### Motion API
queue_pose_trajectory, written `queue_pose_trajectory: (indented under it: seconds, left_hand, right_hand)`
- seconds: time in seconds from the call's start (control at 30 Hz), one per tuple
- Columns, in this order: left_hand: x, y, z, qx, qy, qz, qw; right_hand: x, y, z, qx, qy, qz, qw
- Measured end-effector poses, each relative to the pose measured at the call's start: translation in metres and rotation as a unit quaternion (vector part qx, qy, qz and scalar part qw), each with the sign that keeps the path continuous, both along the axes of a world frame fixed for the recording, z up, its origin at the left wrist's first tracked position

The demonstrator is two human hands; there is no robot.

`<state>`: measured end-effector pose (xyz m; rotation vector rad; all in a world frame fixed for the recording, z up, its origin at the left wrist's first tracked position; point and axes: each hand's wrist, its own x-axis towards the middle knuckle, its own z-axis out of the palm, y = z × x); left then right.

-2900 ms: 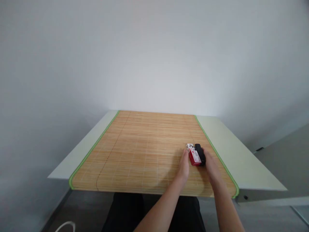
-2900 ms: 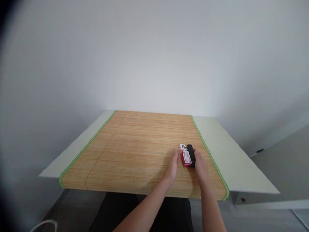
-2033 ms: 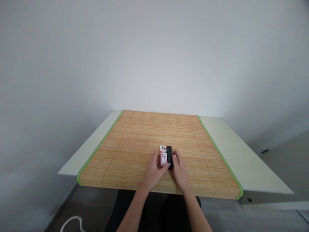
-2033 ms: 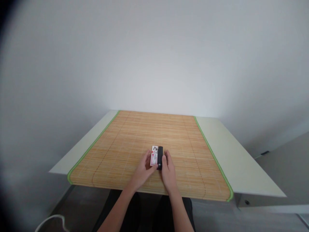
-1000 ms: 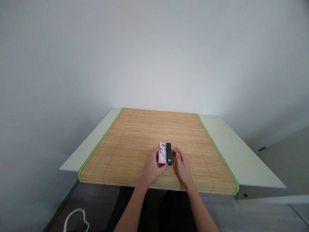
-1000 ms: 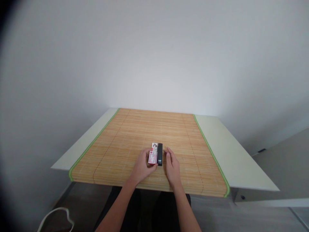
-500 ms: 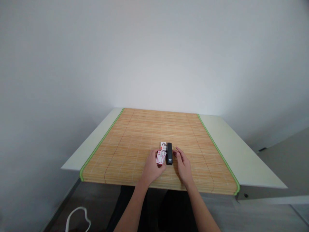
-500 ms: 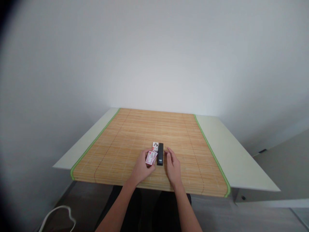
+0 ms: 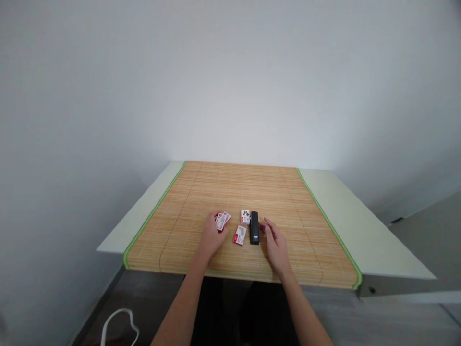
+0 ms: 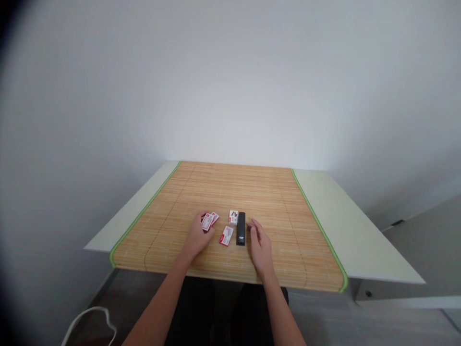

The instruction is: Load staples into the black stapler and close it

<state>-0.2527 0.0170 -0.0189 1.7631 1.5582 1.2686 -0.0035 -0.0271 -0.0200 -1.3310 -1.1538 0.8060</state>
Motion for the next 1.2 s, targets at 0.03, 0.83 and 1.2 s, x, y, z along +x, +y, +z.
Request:
queue_pose_trajectory:
  seconds: [0.03, 0.83, 1.2]
  left_hand:
    - [-0.002, 0.007, 0.0, 0.003, 0.014, -0.004, 1.0]
    - [0.008, -0.018, 0.03, 0.042, 0.226, -0.058, 0.971]
    - [0.044, 0.057, 0.034, 0.042, 0.264, -0.124, 0.956]
  right_hand:
    - [0.0, 0.0, 0.0, 0.001, -0.003, 0.002, 1.0]
    - [0.002, 0.0, -0.002, 0.011, -0.022, 0.034, 0.999]
    - [-0.002, -0.001, 0.0, 0.005, -0.011, 0.047, 0.999]
